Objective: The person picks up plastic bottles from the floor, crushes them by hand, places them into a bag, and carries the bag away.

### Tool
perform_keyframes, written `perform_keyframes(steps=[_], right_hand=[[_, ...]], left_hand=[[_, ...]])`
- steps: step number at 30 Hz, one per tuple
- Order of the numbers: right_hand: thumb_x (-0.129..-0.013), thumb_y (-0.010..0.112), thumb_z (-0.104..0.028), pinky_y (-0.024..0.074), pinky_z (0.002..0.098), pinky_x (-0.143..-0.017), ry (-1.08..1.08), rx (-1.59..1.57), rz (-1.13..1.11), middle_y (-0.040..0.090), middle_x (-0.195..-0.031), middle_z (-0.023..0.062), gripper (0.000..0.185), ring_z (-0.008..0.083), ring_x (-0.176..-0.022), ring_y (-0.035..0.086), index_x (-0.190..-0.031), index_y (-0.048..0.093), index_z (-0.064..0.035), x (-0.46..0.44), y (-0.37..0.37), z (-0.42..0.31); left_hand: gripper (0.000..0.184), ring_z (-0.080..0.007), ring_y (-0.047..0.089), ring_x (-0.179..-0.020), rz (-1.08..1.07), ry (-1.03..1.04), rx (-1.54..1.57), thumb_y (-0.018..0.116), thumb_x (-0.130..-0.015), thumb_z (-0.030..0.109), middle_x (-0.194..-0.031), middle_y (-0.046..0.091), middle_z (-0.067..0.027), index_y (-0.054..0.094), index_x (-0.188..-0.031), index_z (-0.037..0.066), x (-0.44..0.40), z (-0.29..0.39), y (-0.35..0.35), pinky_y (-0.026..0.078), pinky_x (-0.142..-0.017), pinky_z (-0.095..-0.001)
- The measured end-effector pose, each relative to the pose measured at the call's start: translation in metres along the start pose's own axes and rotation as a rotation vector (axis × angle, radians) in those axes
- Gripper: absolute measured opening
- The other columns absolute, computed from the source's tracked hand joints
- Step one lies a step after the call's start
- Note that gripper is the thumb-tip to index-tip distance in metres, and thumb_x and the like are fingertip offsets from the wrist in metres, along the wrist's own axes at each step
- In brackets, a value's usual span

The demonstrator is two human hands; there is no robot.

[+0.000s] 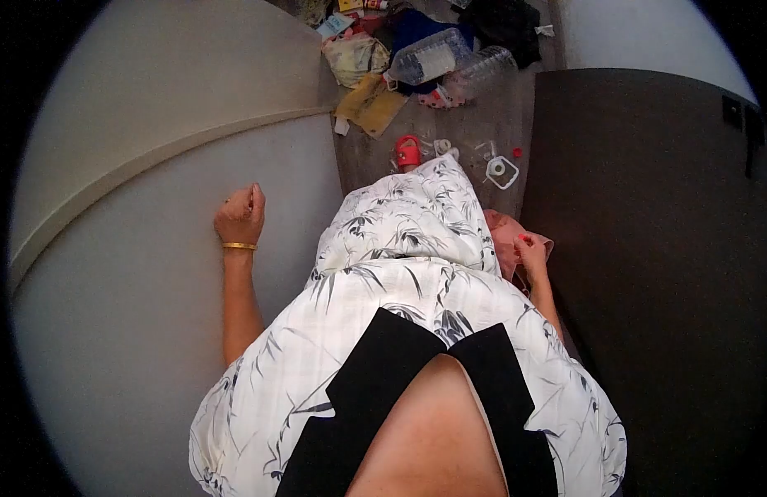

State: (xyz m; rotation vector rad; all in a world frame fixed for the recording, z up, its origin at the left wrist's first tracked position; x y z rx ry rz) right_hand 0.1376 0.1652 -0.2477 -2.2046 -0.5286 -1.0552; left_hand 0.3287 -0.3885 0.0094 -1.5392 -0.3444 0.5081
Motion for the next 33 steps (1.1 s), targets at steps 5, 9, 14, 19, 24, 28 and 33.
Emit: perform_keyframes(steps=[5, 9, 14, 19, 24, 28, 33], right_hand=[[-0.074, 0.061, -0.020, 0.0402, 0.0216, -0.041, -0.030, 0.116, -0.005, 0.055, -0.067, 0.0027, 0.021, 0.0098, -0.053, 0.051, -0.086, 0.055, -0.0035, -0.013, -0.004, 0.036], [-0.072, 0.061, -0.020, 0.0400, 0.0221, -0.040, 0.005, 0.170, 0.041, 0.055, -0.065, 0.0028, 0.022, 0.0103, -0.050, 0.050, -0.085, 0.055, -0.0029, -0.002, -0.012, 0.039], [-0.073, 0.061, -0.019, 0.0404, 0.0226, -0.039, 0.098, 0.116, 0.076, 0.055, -0.065, 0.0030, 0.021, 0.0102, -0.051, 0.050, -0.085, 0.055, -0.0028, 0.013, -0.029, -0.003], [-0.072, 0.060, -0.020, 0.0434, 0.0231, -0.047, 0.104, 0.071, 0.089, 0.056, -0.071, 0.0026, 0.023, 0.0100, -0.058, 0.052, -0.089, 0.056, -0.0034, 0.018, -0.030, -0.058], [-0.075, 0.061, -0.017, 0.0407, 0.0205, -0.042, 0.035, 0.034, 0.084, 0.054, -0.072, 0.0017, 0.021, 0.0089, -0.057, 0.050, -0.090, 0.055, -0.0049, 0.024, -0.023, -0.055], [-0.074, 0.062, -0.015, 0.0409, 0.0196, -0.044, 0.072, -0.031, 0.045, 0.054, -0.071, 0.0012, 0.019, 0.0078, -0.058, 0.049, -0.089, 0.055, -0.0044, 0.016, 0.003, -0.010], [-0.071, 0.064, -0.014, 0.0420, 0.0217, -0.053, 0.121, 0.041, 0.049, 0.057, -0.071, 0.0030, 0.022, 0.0091, -0.061, 0.052, -0.087, 0.056, -0.0013, 0.035, -0.002, 0.006]], left_hand=[[0.019, -0.0196, 0.048, -0.042, -0.005, 0.020, -0.026, 0.056, -0.077, 0.017, -0.052, 0.050, -0.0054, 0.052, -0.060, 0.009, -0.002, 0.005, 0.004, 0.037, -0.039, -0.0299], [0.014, -0.0187, 0.050, -0.044, 0.004, 0.078, -0.059, 0.057, -0.076, 0.017, -0.055, 0.052, -0.0041, 0.054, -0.064, 0.009, -0.005, 0.007, 0.005, 0.039, -0.041, -0.0285], [0.008, -0.0175, 0.052, -0.047, 0.048, 0.126, -0.108, 0.057, -0.075, 0.016, -0.058, 0.055, -0.0028, 0.058, -0.069, 0.010, -0.004, 0.000, 0.002, 0.042, -0.044, -0.0278], [0.012, -0.0171, 0.052, -0.046, -0.045, 0.002, -0.066, 0.057, -0.077, 0.016, -0.057, 0.054, -0.0052, 0.058, -0.069, 0.007, 0.003, -0.027, 0.008, 0.042, -0.044, -0.0273], [0.022, -0.0180, 0.049, -0.044, -0.008, -0.198, 0.360, 0.055, -0.080, 0.017, -0.054, 0.052, -0.0077, 0.055, -0.064, 0.003, -0.029, -0.040, 0.022, 0.039, -0.042, -0.0260], [0.021, -0.0181, 0.049, -0.044, 0.031, -0.055, 0.185, 0.054, -0.081, 0.018, -0.054, 0.052, -0.0083, 0.057, -0.068, 0.002, -0.070, -0.028, -0.008, 0.038, -0.043, -0.0260], [0.020, -0.0189, 0.051, -0.046, 0.051, -0.210, 0.309, 0.054, -0.080, 0.021, -0.056, 0.053, -0.0086, 0.058, -0.072, 0.003, -0.053, -0.049, 0.008, 0.040, -0.045, -0.0275]])
Point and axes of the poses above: each hand's wrist, its own x-axis away from the middle knuckle, its own y-axis out of the palm, z = x × y, the point moved 9 cm from there along -x, towards the middle knuckle
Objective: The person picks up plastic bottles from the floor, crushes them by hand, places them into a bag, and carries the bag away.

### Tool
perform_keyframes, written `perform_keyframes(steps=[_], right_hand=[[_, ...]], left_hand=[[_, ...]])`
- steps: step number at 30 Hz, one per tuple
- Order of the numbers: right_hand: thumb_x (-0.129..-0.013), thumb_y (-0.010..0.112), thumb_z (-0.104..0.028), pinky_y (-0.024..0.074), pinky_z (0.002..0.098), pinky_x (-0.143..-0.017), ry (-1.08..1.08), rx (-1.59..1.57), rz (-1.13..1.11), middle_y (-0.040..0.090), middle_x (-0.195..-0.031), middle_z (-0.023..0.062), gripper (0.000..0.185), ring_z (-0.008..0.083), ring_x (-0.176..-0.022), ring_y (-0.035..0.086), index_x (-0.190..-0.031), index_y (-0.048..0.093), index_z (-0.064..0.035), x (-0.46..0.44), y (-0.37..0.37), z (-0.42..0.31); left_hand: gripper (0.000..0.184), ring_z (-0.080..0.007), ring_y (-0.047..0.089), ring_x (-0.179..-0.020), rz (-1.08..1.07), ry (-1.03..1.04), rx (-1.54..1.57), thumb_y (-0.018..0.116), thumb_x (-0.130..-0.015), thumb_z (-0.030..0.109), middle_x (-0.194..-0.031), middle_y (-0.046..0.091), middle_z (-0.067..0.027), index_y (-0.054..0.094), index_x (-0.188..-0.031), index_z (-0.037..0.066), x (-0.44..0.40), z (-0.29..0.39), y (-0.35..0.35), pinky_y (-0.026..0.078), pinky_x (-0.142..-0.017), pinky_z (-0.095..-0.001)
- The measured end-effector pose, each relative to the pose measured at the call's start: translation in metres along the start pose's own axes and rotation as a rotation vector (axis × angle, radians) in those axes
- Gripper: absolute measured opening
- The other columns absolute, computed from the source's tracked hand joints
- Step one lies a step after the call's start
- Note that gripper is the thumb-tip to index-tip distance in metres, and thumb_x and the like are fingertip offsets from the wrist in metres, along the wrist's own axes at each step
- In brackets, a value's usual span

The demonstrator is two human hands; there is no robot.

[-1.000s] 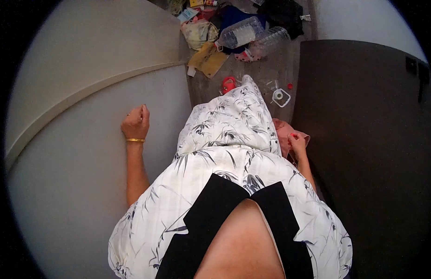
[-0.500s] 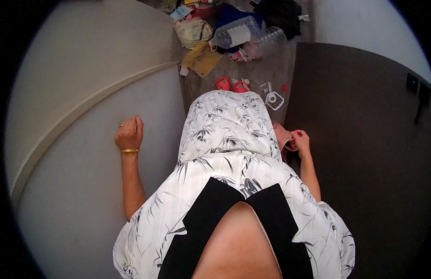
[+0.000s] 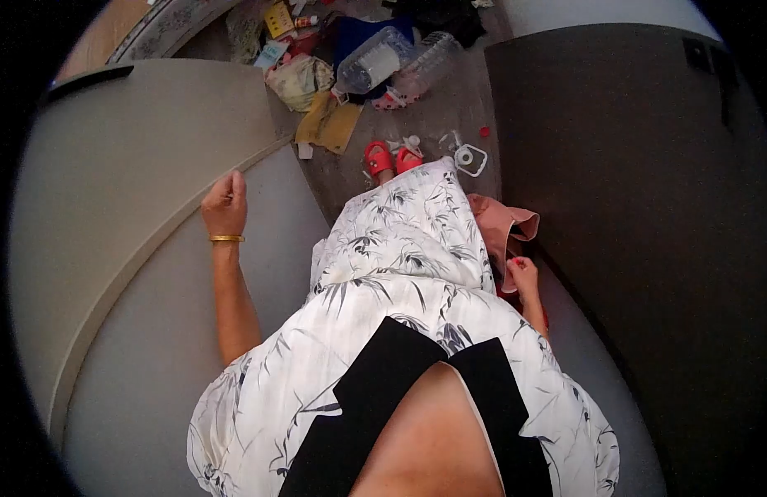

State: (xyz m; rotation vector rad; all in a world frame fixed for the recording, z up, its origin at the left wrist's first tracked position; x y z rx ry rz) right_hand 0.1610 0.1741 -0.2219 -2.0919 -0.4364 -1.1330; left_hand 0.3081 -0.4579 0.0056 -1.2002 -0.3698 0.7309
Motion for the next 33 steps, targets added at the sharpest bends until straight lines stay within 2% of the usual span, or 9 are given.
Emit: perform_keyframes(steps=[5, 11, 14, 15, 18, 19, 23, 30, 33], right_hand=[[-0.073, 0.061, -0.014, 0.0414, 0.0225, -0.050, 0.145, 0.004, 0.000, 0.056, -0.068, 0.0025, 0.022, 0.0095, -0.058, 0.051, -0.090, 0.055, -0.0015, 0.010, -0.002, 0.010], [-0.078, 0.052, -0.011, 0.0421, 0.0233, -0.058, -0.164, 0.150, 0.028, 0.057, -0.075, 0.0049, 0.018, 0.0116, -0.067, 0.052, -0.092, 0.055, -0.0007, -0.006, 0.011, -0.002], [-0.080, 0.044, -0.010, 0.0421, 0.0251, -0.066, -0.244, 0.044, -0.038, 0.058, -0.081, 0.0082, 0.022, 0.0150, -0.074, 0.052, -0.096, 0.055, 0.0002, -0.016, 0.021, 0.004], [-0.081, 0.038, -0.010, 0.0418, 0.0273, -0.070, -0.181, -0.218, -0.016, 0.059, -0.085, 0.0108, 0.027, 0.0180, -0.077, 0.053, -0.097, 0.056, 0.0009, -0.019, 0.019, 0.002], [-0.080, 0.038, -0.012, 0.0417, 0.0277, -0.072, -0.243, 0.058, 0.021, 0.059, -0.085, 0.0101, 0.027, 0.0181, -0.079, 0.053, -0.095, 0.057, 0.0015, -0.002, 0.007, -0.015], [-0.078, 0.041, -0.005, 0.0417, 0.0310, -0.078, -0.169, 0.166, -0.010, 0.057, -0.100, 0.0175, 0.030, 0.0245, -0.089, 0.055, -0.105, 0.053, 0.0000, -0.006, 0.006, -0.008], [-0.084, 0.041, -0.020, 0.0368, 0.0301, -0.084, -0.050, -0.460, -0.083, 0.054, -0.104, 0.0087, 0.032, 0.0224, -0.093, 0.051, -0.105, 0.053, 0.0002, 0.002, 0.014, -0.009], [-0.080, 0.042, -0.021, 0.0423, 0.0317, -0.074, -0.008, -0.807, -0.136, 0.058, -0.095, 0.0128, 0.031, 0.0213, -0.085, 0.055, -0.102, 0.054, -0.0027, -0.050, 0.028, 0.082], [-0.080, 0.046, -0.022, 0.0427, 0.0314, -0.072, -0.133, -0.183, -0.030, 0.059, -0.089, 0.0146, 0.029, 0.0232, -0.081, 0.056, -0.095, 0.055, 0.0006, -0.024, 0.010, 0.037]], left_hand=[[0.019, -0.0215, 0.054, -0.050, -0.090, 0.050, -0.114, 0.055, -0.080, 0.022, -0.059, 0.056, -0.0101, 0.060, -0.075, 0.004, 0.003, 0.000, 0.008, 0.042, -0.046, -0.0300], [0.020, -0.0233, 0.055, -0.053, -0.128, -0.059, -0.135, 0.054, -0.080, 0.023, -0.061, 0.056, -0.0115, 0.061, -0.077, 0.004, 0.002, -0.033, 0.016, 0.043, -0.050, -0.0314], [0.022, -0.0244, 0.056, -0.055, -0.208, -0.125, -0.136, 0.053, -0.080, 0.025, -0.063, 0.057, -0.0123, 0.060, -0.078, 0.004, 0.009, -0.033, 0.026, 0.043, -0.051, -0.0317], [0.023, -0.0247, 0.056, -0.055, -0.234, -0.148, -0.120, 0.053, -0.080, 0.026, -0.063, 0.057, -0.0125, 0.060, -0.078, 0.004, 0.011, -0.034, 0.028, 0.043, -0.052, -0.0318], [0.024, -0.0253, 0.057, -0.057, -0.316, -0.174, -0.186, 0.052, -0.081, 0.027, -0.066, 0.058, -0.0127, 0.060, -0.079, 0.004, 0.013, -0.046, 0.038, 0.044, -0.053, -0.0318], [0.023, -0.0257, 0.057, -0.058, -0.302, -0.168, -0.184, 0.052, -0.080, 0.026, -0.066, 0.058, -0.0128, 0.061, -0.079, 0.005, 0.015, -0.049, 0.039, 0.044, -0.053, -0.0319], [0.022, -0.0274, 0.057, -0.060, -0.242, -0.213, -0.102, 0.052, -0.080, 0.026, -0.068, 0.059, -0.0128, 0.061, -0.081, 0.006, 0.027, -0.055, 0.039, 0.045, -0.055, -0.0327], [0.021, -0.0284, 0.058, -0.063, -0.286, -0.284, -0.073, 0.052, -0.080, 0.025, -0.070, 0.060, -0.0128, 0.062, -0.083, 0.007, 0.034, -0.062, 0.053, 0.045, -0.057, -0.0339], [0.022, -0.0288, 0.058, -0.065, -0.304, -0.225, -0.074, 0.051, -0.080, 0.026, -0.072, 0.060, -0.0130, 0.062, -0.083, 0.007, 0.040, -0.071, 0.068, 0.045, -0.058, -0.0343]])
Point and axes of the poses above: each hand's wrist, its own x-axis away from the middle knuckle, its own y-axis out of the palm, z = x × y, the point moved 9 cm from there along -x, towards the middle knuckle
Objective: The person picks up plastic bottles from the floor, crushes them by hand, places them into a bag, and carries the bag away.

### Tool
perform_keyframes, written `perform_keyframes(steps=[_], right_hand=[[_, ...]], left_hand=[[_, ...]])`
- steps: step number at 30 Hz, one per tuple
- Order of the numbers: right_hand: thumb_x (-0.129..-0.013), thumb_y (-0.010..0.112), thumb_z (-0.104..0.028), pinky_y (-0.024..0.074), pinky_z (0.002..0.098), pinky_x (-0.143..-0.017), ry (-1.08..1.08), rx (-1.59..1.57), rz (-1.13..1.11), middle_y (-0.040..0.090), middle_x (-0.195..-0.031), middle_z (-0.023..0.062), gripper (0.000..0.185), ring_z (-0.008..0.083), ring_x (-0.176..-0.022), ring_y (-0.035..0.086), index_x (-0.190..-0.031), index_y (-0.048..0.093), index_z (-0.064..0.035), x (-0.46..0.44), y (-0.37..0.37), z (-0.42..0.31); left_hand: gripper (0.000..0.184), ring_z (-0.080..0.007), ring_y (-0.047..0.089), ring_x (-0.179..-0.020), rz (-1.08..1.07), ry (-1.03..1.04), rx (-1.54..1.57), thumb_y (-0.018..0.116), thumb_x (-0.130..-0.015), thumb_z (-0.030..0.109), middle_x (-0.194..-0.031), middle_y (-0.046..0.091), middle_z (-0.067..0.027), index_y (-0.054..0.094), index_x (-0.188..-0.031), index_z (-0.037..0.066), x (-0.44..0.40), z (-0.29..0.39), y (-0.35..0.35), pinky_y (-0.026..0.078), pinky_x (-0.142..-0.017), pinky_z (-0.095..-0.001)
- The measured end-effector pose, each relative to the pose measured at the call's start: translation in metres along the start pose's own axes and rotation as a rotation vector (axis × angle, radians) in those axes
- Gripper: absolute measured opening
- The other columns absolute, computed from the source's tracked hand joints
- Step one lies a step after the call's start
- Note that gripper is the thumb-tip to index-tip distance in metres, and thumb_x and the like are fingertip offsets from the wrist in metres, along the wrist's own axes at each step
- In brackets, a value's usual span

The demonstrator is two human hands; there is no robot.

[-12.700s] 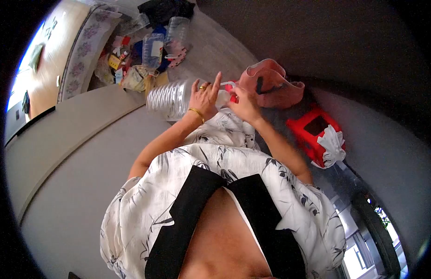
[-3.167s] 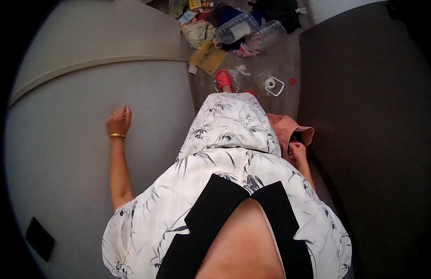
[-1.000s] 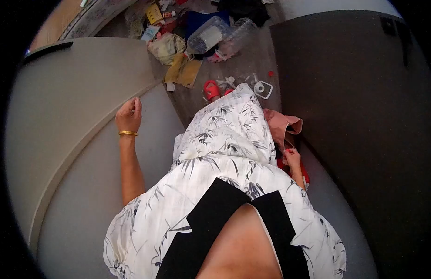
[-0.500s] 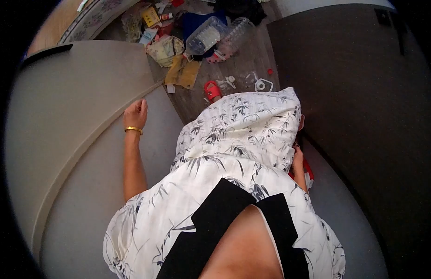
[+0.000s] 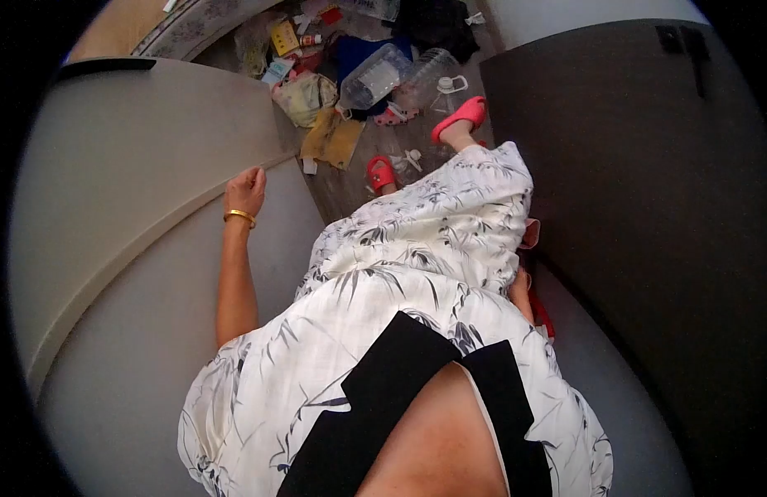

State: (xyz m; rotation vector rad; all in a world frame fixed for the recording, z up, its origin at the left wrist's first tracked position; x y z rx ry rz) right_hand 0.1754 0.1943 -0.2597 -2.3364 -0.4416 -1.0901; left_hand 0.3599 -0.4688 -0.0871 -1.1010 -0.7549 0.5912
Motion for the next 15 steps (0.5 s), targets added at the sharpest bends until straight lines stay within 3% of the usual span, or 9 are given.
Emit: perform_keyframes(steps=[3, 4, 15], right_hand=[[-0.080, 0.050, -0.023, 0.0431, 0.0311, -0.070, -0.105, 0.655, 0.054, 0.060, -0.083, 0.0164, 0.029, 0.0251, -0.076, 0.057, -0.089, 0.057, 0.0039, 0.025, -0.005, -0.064], [-0.075, 0.057, -0.018, 0.0447, 0.0311, -0.063, -0.172, 0.567, 0.048, 0.059, -0.077, 0.0205, 0.025, 0.0265, -0.070, 0.058, -0.085, 0.057, 0.0052, 0.024, -0.008, -0.053], [-0.072, 0.060, -0.021, 0.0448, 0.0327, -0.062, -0.034, 0.644, 0.084, 0.060, -0.075, 0.0185, 0.026, 0.0247, -0.070, 0.059, -0.082, 0.059, 0.0025, 0.030, -0.026, -0.018]], left_hand=[[0.023, -0.0290, 0.058, -0.065, -0.011, 0.029, 0.018, 0.051, -0.080, 0.026, -0.072, 0.060, -0.0133, 0.062, -0.082, 0.007, 0.005, -0.003, 0.021, 0.045, -0.058, -0.0350], [0.023, -0.0290, 0.058, -0.065, -0.056, 0.012, 0.031, 0.051, -0.079, 0.026, -0.072, 0.060, -0.0134, 0.062, -0.082, 0.007, 0.005, -0.011, 0.037, 0.045, -0.058, -0.0352], [0.023, -0.0289, 0.058, -0.062, -0.151, -0.065, 0.007, 0.051, -0.079, 0.025, -0.070, 0.060, -0.0141, 0.061, -0.081, 0.005, 0.024, -0.025, 0.063, 0.045, -0.057, -0.0349]])
Point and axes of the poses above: each hand's wrist, its own x-axis away from the middle knuckle, its own y-axis out of the palm, z = x × y, the point moved 9 cm from there along -x, towards the middle knuckle
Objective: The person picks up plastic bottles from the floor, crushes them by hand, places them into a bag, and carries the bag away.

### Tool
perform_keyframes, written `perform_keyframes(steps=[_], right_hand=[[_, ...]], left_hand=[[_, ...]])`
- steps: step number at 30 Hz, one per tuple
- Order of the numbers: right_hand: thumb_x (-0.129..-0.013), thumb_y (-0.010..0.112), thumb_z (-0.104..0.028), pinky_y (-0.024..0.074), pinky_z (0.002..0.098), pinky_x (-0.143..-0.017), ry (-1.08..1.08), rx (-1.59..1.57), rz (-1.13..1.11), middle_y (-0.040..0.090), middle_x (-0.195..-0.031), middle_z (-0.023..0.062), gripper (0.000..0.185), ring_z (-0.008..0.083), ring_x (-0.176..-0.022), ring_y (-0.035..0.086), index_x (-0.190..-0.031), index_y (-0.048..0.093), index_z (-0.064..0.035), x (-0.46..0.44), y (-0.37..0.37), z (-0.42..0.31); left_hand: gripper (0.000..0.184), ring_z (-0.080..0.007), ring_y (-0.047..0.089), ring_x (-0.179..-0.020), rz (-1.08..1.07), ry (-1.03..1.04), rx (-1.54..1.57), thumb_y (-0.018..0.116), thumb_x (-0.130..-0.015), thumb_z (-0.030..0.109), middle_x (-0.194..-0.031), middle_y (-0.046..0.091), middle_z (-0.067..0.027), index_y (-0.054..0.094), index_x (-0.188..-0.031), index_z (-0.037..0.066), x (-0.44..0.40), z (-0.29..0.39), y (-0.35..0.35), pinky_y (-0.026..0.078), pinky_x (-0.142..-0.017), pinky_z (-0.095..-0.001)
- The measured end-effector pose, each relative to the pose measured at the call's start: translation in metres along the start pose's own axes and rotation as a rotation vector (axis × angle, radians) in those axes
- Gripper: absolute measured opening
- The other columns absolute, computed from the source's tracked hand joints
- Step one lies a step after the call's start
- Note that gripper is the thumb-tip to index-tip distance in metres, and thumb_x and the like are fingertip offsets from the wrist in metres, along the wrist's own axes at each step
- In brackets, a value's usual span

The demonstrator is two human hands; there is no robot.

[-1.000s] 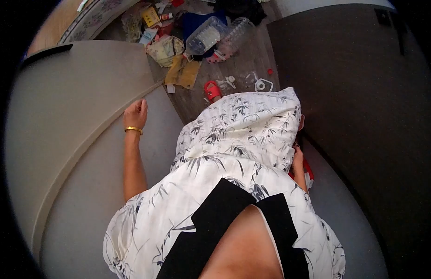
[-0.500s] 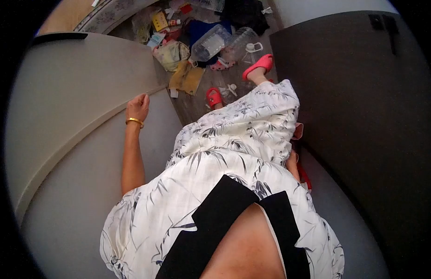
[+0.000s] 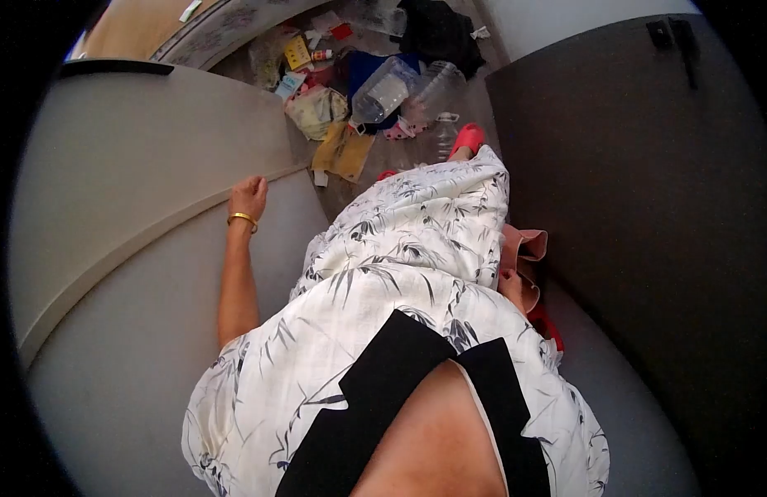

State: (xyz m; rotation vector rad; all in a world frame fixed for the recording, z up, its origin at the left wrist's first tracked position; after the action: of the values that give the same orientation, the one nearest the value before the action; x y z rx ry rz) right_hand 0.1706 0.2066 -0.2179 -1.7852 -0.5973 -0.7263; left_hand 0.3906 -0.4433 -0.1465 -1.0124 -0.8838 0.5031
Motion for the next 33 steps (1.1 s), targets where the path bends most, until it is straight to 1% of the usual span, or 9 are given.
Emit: perform_keyframes(steps=[7, 13, 16, 18, 20, 22, 23, 27, 33], right_hand=[[-0.072, 0.060, -0.020, 0.0464, 0.0339, -0.064, -0.055, -0.025, -0.027, 0.061, -0.076, 0.0169, 0.025, 0.0239, -0.069, 0.059, -0.083, 0.059, 0.0024, -0.006, 0.000, 0.010], [-0.072, 0.061, -0.017, 0.0454, 0.0286, -0.060, 0.182, -0.063, -0.092, 0.059, -0.071, 0.0093, 0.021, 0.0155, -0.064, 0.055, -0.082, 0.058, 0.0014, 0.029, -0.043, -0.051], [-0.072, 0.061, -0.017, 0.0446, 0.0275, -0.059, -0.026, -0.019, -0.070, 0.059, -0.071, 0.0097, 0.022, 0.0156, -0.065, 0.055, -0.083, 0.058, 0.0015, 0.007, -0.035, -0.036], [-0.072, 0.060, -0.013, 0.0436, 0.0253, -0.057, 0.090, -0.009, -0.074, 0.059, -0.070, 0.0070, 0.018, 0.0128, -0.063, 0.054, -0.084, 0.059, 0.0009, -0.012, -0.030, 0.001], [-0.072, 0.060, -0.013, 0.0439, 0.0254, -0.055, 0.167, -0.151, -0.121, 0.059, -0.070, 0.0059, 0.018, 0.0124, -0.062, 0.054, -0.085, 0.059, 0.0007, 0.000, -0.043, -0.044], [-0.069, 0.063, -0.018, 0.0437, 0.0273, -0.060, 0.023, -0.100, -0.097, 0.059, -0.072, 0.0064, 0.024, 0.0154, -0.065, 0.054, -0.083, 0.058, 0.0001, -0.020, -0.039, -0.035], [-0.068, 0.063, -0.019, 0.0435, 0.0278, -0.061, 0.094, -0.151, -0.115, 0.059, -0.073, 0.0071, 0.025, 0.0158, -0.066, 0.054, -0.083, 0.058, 0.0004, -0.030, -0.033, -0.018], [-0.074, 0.059, -0.015, 0.0411, 0.0219, -0.044, -0.012, -0.156, -0.084, 0.056, -0.069, 0.0033, 0.019, 0.0092, -0.057, 0.051, -0.087, 0.054, -0.0019, -0.039, -0.026, -0.040], [-0.071, 0.061, -0.016, 0.0429, 0.0245, -0.055, -0.005, -0.266, -0.096, 0.056, -0.072, 0.0046, 0.022, 0.0119, -0.063, 0.052, -0.086, 0.056, -0.0009, -0.034, -0.021, -0.054]], left_hand=[[0.021, -0.0289, 0.059, -0.066, -0.009, -0.039, 0.071, 0.051, -0.080, 0.023, -0.072, 0.060, -0.0143, 0.061, -0.085, 0.006, -0.001, 0.000, 0.001, 0.046, -0.060, -0.0345], [0.021, -0.0299, 0.058, -0.069, -0.062, -0.012, 0.106, 0.050, -0.080, 0.024, -0.076, 0.060, -0.0135, 0.060, -0.089, 0.007, -0.011, -0.001, 0.006, 0.045, -0.061, -0.0353], [0.022, -0.0303, 0.058, -0.071, -0.074, -0.014, 0.070, 0.050, -0.080, 0.024, -0.078, 0.060, -0.0132, 0.060, -0.089, 0.007, -0.019, 0.000, -0.015, 0.046, -0.062, -0.0362], [0.021, -0.0300, 0.058, -0.073, -0.080, 0.034, 0.041, 0.049, -0.081, 0.023, -0.080, 0.060, -0.0130, 0.060, -0.089, 0.007, -0.023, -0.005, -0.013, 0.046, -0.063, -0.0364], [0.021, -0.0301, 0.058, -0.074, -0.111, 0.055, -0.006, 0.049, -0.081, 0.023, -0.081, 0.060, -0.0131, 0.060, -0.090, 0.007, -0.022, 0.006, -0.021, 0.046, -0.063, -0.0367], [0.021, -0.0300, 0.058, -0.075, -0.138, 0.098, -0.066, 0.049, -0.080, 0.023, -0.082, 0.060, -0.0132, 0.060, -0.090, 0.007, -0.017, 0.012, -0.027, 0.046, -0.064, -0.0365], [0.021, -0.0299, 0.058, -0.075, -0.147, 0.129, -0.101, 0.049, -0.080, 0.022, -0.083, 0.060, -0.0133, 0.060, -0.090, 0.006, -0.015, 0.015, -0.029, 0.046, -0.064, -0.0363], [0.022, -0.0294, 0.059, -0.075, -0.195, 0.083, -0.016, 0.049, -0.080, 0.021, -0.085, 0.061, -0.0137, 0.059, -0.091, 0.005, -0.013, -0.003, -0.019, 0.046, -0.064, -0.0343], [0.024, -0.0276, 0.060, -0.076, -0.290, 0.005, 0.034, 0.048, -0.080, 0.020, -0.084, 0.061, -0.0153, 0.059, -0.094, 0.004, 0.008, -0.011, 0.046, 0.046, -0.067, -0.0331]])
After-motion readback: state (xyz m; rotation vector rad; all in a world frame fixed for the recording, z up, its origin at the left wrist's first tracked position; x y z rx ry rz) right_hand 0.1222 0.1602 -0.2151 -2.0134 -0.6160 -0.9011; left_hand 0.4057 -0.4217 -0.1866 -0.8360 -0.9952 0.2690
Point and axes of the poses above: each hand's wrist, its own x-axis away from the middle knuckle, its own y-axis out of the palm, z = x × y, the point moved 9 cm from there along -x, towards the middle knuckle
